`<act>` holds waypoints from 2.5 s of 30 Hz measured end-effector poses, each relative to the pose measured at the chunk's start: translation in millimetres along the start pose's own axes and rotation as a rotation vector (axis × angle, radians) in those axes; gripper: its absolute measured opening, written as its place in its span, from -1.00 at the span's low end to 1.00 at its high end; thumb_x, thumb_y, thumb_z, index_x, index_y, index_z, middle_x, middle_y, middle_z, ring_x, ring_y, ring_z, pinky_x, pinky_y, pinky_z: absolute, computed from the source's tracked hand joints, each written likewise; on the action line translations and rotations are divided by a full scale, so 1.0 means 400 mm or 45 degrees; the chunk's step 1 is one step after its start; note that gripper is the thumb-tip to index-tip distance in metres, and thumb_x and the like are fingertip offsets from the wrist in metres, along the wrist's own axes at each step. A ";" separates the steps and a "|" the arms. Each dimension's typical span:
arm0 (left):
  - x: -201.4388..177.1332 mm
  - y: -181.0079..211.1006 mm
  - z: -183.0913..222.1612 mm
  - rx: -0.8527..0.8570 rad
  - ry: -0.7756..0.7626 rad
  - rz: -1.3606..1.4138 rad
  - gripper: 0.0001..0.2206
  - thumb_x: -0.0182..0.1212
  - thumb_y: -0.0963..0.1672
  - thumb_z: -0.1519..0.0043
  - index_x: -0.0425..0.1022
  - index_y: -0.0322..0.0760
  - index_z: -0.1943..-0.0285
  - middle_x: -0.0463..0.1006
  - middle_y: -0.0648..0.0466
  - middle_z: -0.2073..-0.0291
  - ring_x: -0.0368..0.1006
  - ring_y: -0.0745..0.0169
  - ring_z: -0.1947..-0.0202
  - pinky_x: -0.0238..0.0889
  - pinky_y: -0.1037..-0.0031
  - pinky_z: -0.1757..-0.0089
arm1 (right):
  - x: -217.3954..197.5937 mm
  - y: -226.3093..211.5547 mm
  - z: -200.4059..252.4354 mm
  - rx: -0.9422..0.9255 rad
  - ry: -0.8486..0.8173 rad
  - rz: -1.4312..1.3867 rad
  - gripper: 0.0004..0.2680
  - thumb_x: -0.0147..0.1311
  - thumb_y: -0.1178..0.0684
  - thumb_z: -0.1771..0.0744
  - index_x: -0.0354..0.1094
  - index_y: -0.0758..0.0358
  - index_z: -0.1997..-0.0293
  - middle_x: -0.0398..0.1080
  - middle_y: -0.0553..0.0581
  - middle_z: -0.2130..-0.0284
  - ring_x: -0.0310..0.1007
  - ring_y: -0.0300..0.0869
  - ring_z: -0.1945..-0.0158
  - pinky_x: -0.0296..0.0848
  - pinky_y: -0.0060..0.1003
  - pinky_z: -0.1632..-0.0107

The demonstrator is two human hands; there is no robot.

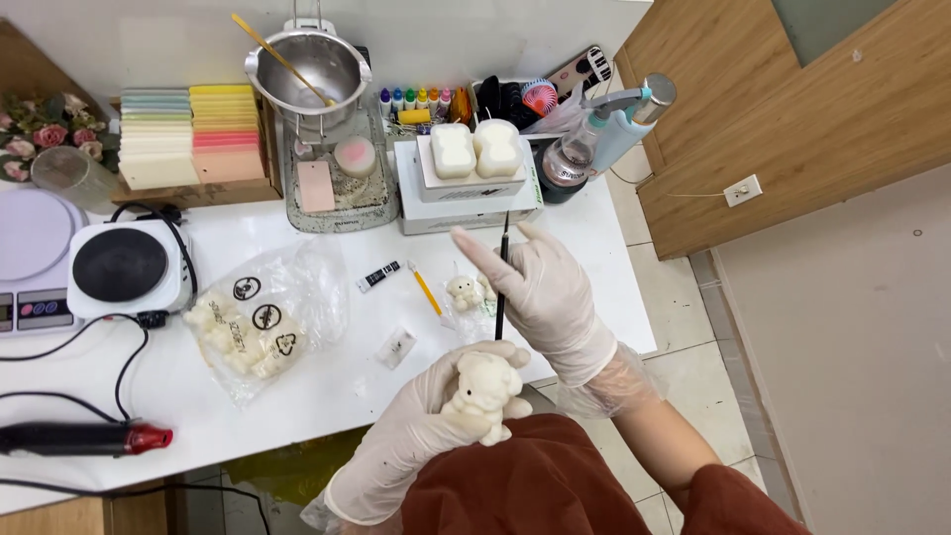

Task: Painting the eyes and details on a bear-shaped candle using a small brush.

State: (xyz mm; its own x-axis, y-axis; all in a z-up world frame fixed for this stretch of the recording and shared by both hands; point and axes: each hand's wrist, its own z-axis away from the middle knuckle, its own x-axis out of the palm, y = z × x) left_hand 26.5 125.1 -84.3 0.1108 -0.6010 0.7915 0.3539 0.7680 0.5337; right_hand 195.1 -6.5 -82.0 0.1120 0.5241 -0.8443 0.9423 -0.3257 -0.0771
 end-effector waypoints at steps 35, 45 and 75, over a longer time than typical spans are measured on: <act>-0.195 0.118 -0.177 0.164 0.445 0.022 -0.27 0.40 -0.33 0.04 0.29 -0.36 -0.41 0.41 -0.13 -0.32 0.53 -0.11 -0.06 0.47 0.26 0.16 | 0.008 0.554 -0.202 0.499 -0.007 -0.263 -0.65 0.21 0.19 -0.36 0.32 0.11 -0.31 0.51 0.14 0.19 0.53 -0.06 0.16 0.51 -0.21 0.07; -0.281 0.077 -0.161 0.109 0.600 0.373 -0.38 0.26 -0.25 -0.09 0.27 -0.36 -0.42 0.40 -0.25 -0.28 0.55 -0.35 0.02 0.53 0.09 0.24 | 0.558 0.827 -0.349 0.559 -1.035 -0.027 -0.59 0.14 0.06 -0.28 0.31 -0.09 -0.31 0.38 0.26 -0.10 0.38 0.16 -0.14 0.40 -0.01 -0.16; -0.445 0.050 -0.095 0.004 0.748 0.467 -0.52 0.15 -0.21 -0.20 0.32 -0.45 -0.36 0.43 -0.37 -0.18 0.57 -0.40 0.14 0.58 -0.02 0.20 | 0.717 0.939 -0.218 -0.201 -0.993 0.592 -0.81 0.13 0.11 -0.20 0.55 0.15 0.16 0.45 0.18 0.10 0.38 0.05 -0.11 0.18 -0.07 -0.36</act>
State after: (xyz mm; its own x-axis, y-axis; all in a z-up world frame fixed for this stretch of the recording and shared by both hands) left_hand 49.1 238.9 -225.8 0.7076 -0.3215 0.6293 0.1948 0.9447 0.2636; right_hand 608.8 90.0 -306.9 0.2999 -0.3301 -0.8950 0.8942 -0.2298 0.3843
